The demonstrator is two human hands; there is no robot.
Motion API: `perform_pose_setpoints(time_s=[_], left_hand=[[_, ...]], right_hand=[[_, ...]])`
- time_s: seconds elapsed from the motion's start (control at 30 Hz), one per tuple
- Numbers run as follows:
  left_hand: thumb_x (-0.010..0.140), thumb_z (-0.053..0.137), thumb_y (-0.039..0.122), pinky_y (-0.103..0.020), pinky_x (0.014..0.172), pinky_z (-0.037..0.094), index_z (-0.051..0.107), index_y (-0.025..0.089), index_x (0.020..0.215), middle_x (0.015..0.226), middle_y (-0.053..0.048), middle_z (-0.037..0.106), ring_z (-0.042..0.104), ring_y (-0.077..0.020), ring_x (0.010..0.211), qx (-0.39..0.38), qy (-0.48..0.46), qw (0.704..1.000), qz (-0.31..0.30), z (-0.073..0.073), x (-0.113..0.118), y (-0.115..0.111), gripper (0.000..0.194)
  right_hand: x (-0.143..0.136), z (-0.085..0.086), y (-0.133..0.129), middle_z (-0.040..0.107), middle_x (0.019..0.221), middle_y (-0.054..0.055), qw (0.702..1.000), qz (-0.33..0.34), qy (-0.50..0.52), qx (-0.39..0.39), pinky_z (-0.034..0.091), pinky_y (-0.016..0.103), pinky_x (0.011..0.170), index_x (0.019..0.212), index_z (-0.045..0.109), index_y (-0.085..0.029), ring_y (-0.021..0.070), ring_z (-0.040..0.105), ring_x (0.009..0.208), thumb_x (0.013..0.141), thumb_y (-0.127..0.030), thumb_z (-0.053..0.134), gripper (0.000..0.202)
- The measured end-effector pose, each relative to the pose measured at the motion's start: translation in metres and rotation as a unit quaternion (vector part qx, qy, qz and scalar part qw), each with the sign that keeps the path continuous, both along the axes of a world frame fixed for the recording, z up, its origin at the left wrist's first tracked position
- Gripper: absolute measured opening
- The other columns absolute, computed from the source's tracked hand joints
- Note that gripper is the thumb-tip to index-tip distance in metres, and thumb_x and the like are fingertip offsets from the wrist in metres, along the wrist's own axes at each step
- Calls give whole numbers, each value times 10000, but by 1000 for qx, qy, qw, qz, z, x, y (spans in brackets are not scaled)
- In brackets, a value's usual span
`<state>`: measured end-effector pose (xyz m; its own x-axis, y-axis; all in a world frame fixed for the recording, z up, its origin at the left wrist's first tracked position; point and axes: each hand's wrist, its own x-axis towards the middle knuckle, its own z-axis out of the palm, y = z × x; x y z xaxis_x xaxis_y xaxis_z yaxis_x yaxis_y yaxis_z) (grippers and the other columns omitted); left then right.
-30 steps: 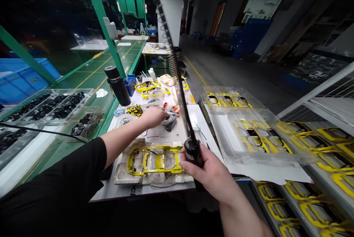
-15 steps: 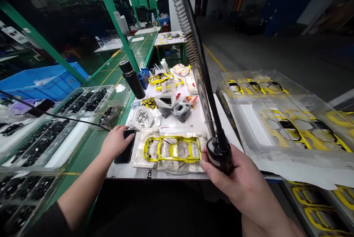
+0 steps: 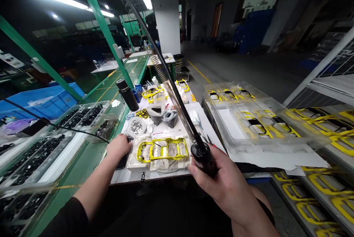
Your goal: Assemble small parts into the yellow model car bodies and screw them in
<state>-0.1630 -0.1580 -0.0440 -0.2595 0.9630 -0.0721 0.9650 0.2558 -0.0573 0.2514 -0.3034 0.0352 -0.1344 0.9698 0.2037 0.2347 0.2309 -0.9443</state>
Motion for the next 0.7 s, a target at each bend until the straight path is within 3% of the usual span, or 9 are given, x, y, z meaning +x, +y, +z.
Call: perform_pose_setpoints(time_s=[0.2,0.57,0.7], left_hand=[[925,629,343,-441,937,655,827,199,1198,1420,-195,715,780,-367,1189,-15,7,1000,8,-3,-3,1,367],[940,614,325,-467,916,656,832,179,1170,1416,-209,701,766,-393,1202,-4,2,1000,1,-8,-5,-1,349],[955,639,363,-444,921,654,819,184,1230,1424,-195,708,781,-366,1175,1,-4,1000,-4,-2,-10,-5,374]], right_hand=[[-10,4,-9,729,982,27,999,-25,11,-23,532,282,747,1129,735,-223,184,642,836,1048,-549,750,336],[-22,1,-2,712,950,9,997,-37,21,-68,530,289,786,1142,728,-232,172,626,808,1018,-604,768,394],[-19,-5,7,710,953,10,997,-26,20,-74,537,290,797,1149,719,-237,174,637,818,1025,-619,770,406]])
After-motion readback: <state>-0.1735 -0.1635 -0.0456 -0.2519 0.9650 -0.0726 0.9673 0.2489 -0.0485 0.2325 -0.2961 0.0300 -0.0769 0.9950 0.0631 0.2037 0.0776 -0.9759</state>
